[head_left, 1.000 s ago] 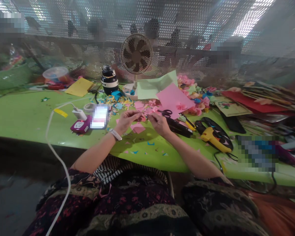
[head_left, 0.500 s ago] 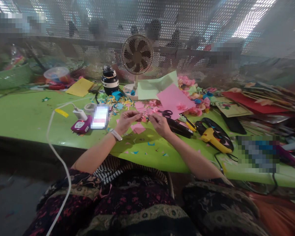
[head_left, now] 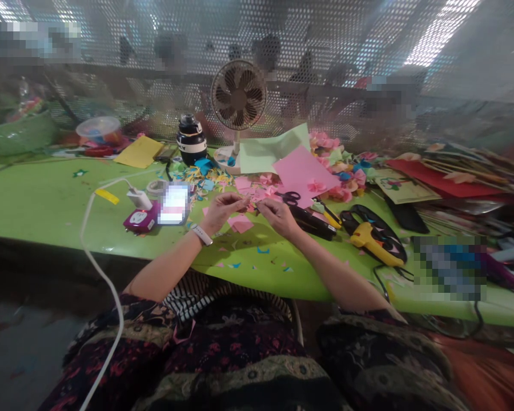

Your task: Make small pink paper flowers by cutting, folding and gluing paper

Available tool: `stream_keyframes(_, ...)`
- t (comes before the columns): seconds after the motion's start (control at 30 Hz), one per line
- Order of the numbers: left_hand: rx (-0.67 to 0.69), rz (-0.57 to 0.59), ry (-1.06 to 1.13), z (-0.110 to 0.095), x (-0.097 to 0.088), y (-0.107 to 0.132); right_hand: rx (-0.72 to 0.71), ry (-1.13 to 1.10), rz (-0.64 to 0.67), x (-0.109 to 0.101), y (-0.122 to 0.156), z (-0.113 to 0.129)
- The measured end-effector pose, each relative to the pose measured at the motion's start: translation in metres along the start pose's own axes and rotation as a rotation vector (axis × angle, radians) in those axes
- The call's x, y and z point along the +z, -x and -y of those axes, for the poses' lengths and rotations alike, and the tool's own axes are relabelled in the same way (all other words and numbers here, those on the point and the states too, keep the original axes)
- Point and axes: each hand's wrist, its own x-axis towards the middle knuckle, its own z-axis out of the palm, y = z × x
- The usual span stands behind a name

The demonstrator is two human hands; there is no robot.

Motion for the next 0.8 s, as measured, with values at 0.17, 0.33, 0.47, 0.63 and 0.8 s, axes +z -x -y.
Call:
stream_keyframes(0.17,-0.04,0.001,0.026,0.001,0.001,0.0,0.01,-0.033,0.006,0.0,-0.001,-0.002)
stream_keyframes(0.33,-0.065,0.006,0.075,0.003,0.001,-0.002,0.03,-0.014,0.007,0.001,-0.001,-0.004)
stream_keyframes(0.47,-0.029,0.005,0.091,0.002,0.001,-0.003,-0.039,0.048,-0.059,0.007,0.001,-0.008)
stream_keyframes(0.63,0.01,-0.052,0.037,0.001,0.003,-0.001,-0.173,0.097,-0.161,0.014,0.002,-0.017)
stream_keyframes(0.8,0.034,-0.042,0.036,0.003,0.003,0.0,-0.112,0.087,-0.128,0.012,0.0,-0.02)
